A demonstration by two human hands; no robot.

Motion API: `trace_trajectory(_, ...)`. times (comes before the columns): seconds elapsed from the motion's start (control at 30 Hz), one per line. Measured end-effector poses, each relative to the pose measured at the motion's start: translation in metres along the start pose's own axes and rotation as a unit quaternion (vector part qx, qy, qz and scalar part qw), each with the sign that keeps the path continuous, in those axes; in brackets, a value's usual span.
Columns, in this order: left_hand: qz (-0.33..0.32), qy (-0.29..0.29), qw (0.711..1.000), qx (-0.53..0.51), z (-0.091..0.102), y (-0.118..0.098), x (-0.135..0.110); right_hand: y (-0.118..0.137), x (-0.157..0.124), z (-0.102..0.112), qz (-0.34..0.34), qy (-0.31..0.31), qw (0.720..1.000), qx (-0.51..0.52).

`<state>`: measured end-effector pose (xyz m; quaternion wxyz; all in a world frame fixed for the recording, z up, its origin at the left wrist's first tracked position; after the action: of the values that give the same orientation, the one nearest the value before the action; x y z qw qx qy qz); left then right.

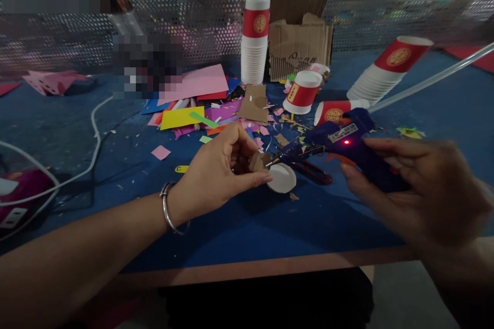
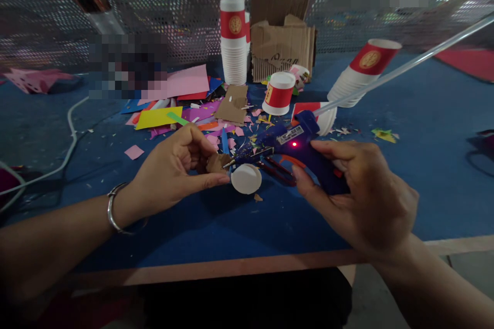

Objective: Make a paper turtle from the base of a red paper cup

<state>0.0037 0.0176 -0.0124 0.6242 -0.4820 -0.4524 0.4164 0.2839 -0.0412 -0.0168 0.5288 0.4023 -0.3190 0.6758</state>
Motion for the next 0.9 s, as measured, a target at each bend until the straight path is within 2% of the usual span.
trace_trajectory(0.1, 0.004, 0.001, 1.000, 0.009, 0.001, 0.000, 0.000, -0.002, -0.001, 0.000, -0.011, 0.007, 1.000, 0.004)
trace_trajectory(0.37, 0.036, -0.006, 0.999, 0.002, 0.001, 0.002, 0.000, 0.001, 0.001, 0.001, 0.014, -0.027, 0.999, -0.020)
trace_trajectory(0.57, 0.047, -0.009, 0.999, -0.026, 0.002, 0.002, 0.003, 0.000, 0.001, 0.002, -0.054, 0.014, 0.998, -0.026)
trace_trajectory(0.7, 0.057, -0.018, 0.995, -0.082, 0.002, -0.002, 0.004, -0.005, 0.005, 0.003, -0.048, -0.044, 0.998, -0.024)
trace_trajectory(0.77, 0.063, -0.024, 0.990, -0.120, 0.002, -0.004, 0.006, -0.011, 0.008, 0.002, -0.082, -0.062, 0.995, -0.008)
trace_trajectory(0.9, 0.072, -0.034, 0.982, -0.169, 0.004, -0.007, 0.009, -0.031, 0.007, -0.005, -0.235, -0.050, 0.969, 0.049)
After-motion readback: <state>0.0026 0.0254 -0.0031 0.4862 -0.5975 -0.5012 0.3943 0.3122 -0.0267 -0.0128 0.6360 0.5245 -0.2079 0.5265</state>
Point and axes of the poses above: each hand's wrist, its own x-axis towards the middle knuckle, its own z-axis out of the back of the hand, y = z × x, the point moved 2 cm from there along x, towards the middle knuckle, and after that the axes turned 10 degrees about -y, right-handed, at the moved point
